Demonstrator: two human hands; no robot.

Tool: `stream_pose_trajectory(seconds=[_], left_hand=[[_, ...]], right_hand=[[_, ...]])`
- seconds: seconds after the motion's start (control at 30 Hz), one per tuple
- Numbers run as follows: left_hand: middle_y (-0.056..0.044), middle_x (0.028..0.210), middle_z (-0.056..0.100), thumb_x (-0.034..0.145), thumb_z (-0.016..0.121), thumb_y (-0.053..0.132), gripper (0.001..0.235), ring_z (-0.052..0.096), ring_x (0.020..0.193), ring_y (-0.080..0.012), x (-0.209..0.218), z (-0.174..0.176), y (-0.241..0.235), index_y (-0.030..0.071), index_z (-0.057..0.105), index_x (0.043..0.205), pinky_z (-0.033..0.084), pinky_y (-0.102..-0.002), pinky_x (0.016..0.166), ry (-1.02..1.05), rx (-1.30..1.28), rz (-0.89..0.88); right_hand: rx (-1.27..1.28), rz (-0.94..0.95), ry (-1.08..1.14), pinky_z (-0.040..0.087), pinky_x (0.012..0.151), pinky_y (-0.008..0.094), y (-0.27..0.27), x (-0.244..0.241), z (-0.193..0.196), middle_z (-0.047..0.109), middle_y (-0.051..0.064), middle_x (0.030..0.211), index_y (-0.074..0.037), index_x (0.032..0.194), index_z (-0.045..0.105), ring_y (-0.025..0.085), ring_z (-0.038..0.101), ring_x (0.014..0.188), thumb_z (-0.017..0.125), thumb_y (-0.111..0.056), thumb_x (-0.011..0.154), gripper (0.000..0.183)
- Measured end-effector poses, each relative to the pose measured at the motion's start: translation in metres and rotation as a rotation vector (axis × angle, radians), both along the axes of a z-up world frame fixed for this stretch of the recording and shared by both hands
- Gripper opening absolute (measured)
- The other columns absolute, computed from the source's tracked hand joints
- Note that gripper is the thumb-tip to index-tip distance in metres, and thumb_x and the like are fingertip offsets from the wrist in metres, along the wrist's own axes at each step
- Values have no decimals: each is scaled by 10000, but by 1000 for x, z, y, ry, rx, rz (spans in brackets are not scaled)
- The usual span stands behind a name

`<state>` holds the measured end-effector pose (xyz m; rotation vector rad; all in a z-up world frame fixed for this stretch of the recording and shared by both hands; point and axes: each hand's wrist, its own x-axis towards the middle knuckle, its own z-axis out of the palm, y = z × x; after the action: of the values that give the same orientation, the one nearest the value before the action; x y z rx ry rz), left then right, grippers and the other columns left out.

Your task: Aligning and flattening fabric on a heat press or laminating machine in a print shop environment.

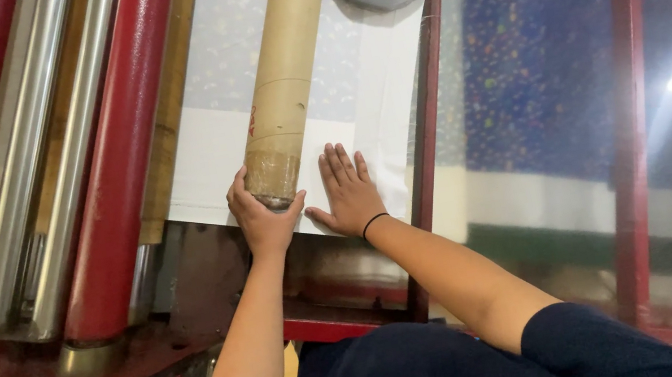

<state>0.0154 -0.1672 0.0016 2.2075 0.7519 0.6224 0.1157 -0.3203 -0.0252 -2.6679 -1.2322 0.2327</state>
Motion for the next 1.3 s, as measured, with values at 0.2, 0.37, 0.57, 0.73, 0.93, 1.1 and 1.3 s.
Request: stream_pose_trajectory(seconds=[0.2,0.37,0.57,0.73,0.93,1.1,1.3], left_hand=[[-201,1458,389,667,962,328,1107,374,1373,-405,0,1,-2,97,288,1513,351,-553,1146,-4,2,7],[-199,1463,390,661,962,318,1106,368,1374,-403,0,3,-3,99,292,1513,344,-557,1149,-12,12,9],[-189,1471,390,661,958,319,1099,364,1383,-397,-1,7,-5,107,293,1510,346,-557,1151,9,-2,21],[-197,1476,366,673,954,328,1105,349,1382,-395,1,7,-4,106,272,1513,336,-556,1141,88,-23,34],[-189,1462,398,662,961,324,1105,378,1374,-388,0,1,-3,101,291,1512,329,-553,1158,12,33,18],[-192,1457,407,659,961,320,1101,384,1369,-392,0,0,-4,92,300,1509,331,-554,1155,-1,40,21],[-199,1465,400,662,963,311,1101,378,1376,-397,0,-2,-6,91,301,1513,331,-554,1155,-3,34,31]], right_hand=[[23,10,2,-3,1244,563,-2,0,2,95,255,1685,74,1583,176,375,19,1574,396,-747,933,1071],[46,24,-10,5,1246,564,-5,1,-4,105,259,1685,78,1583,184,379,32,1576,400,-738,937,1063],[68,36,-6,10,1249,554,-8,1,-3,103,261,1687,74,1587,185,375,32,1578,399,-734,941,1056],[56,52,-12,11,1248,548,-9,1,-4,94,262,1686,71,1587,182,375,25,1578,368,-743,955,1047],[34,53,-2,13,1250,543,-10,1,-1,95,259,1688,63,1589,182,378,22,1577,356,-748,953,1045],[17,40,17,5,1247,545,-8,1,-2,78,248,1691,47,1596,166,370,8,1577,361,-748,945,1046],[-17,27,46,-5,1241,555,-7,1,1,54,242,1692,33,1600,146,369,-10,1574,370,-746,940,1046]])
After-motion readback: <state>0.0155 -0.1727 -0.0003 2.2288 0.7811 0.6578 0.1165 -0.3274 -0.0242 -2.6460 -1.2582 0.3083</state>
